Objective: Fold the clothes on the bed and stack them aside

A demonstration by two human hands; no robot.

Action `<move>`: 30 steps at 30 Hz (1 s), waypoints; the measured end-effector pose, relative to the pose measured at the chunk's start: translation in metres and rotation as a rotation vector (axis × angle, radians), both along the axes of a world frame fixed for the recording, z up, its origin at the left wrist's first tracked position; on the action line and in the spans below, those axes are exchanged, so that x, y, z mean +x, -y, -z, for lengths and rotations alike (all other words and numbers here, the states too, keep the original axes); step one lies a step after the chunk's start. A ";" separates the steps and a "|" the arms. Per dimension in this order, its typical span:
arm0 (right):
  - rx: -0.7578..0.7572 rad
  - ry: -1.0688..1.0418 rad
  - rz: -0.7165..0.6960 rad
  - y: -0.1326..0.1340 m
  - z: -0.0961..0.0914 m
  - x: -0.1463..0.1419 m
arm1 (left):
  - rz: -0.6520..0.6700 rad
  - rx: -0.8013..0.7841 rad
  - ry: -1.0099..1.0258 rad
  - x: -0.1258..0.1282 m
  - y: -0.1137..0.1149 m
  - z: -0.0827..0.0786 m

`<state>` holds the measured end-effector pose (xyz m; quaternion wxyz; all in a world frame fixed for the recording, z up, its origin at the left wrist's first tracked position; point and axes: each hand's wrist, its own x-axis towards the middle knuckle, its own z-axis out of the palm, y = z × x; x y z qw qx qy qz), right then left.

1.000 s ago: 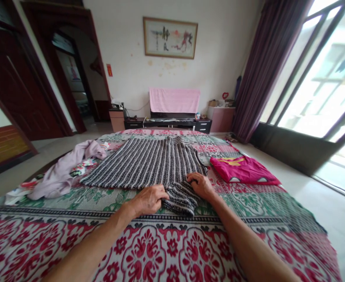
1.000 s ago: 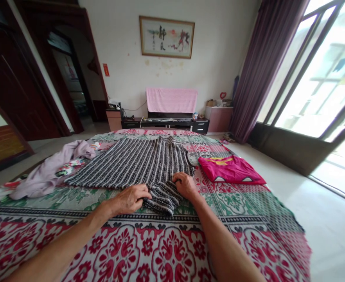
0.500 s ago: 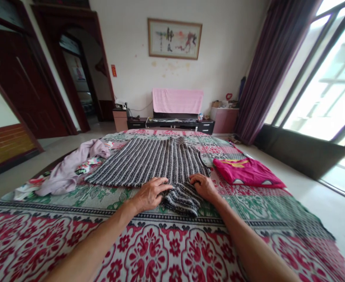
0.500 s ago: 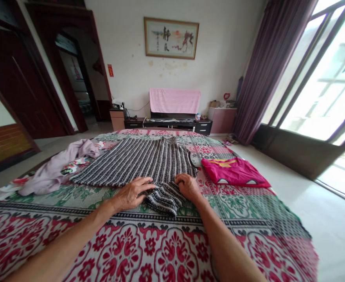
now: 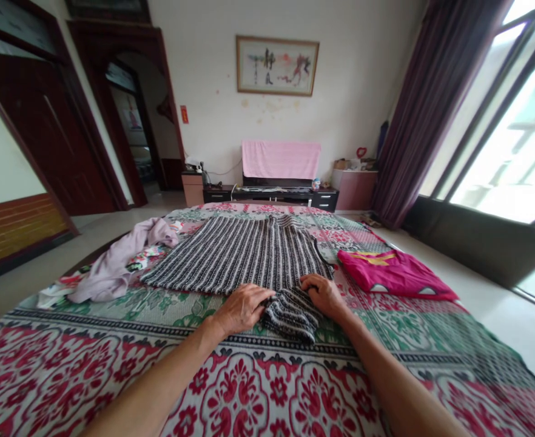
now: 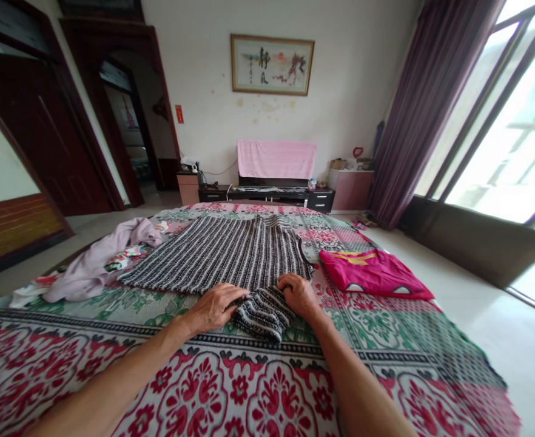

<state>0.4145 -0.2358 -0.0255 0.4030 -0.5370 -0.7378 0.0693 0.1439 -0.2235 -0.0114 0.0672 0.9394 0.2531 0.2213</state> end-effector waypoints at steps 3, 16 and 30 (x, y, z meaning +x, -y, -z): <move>-0.004 -0.012 -0.011 0.003 -0.002 0.000 | 0.021 -0.005 -0.013 0.001 0.002 -0.004; -0.573 0.210 -0.240 0.028 -0.054 -0.014 | -0.855 -0.199 -0.312 -0.142 -0.052 -0.039; -0.663 0.632 -0.009 0.043 -0.064 0.003 | -0.978 0.133 -0.077 -0.241 -0.080 0.023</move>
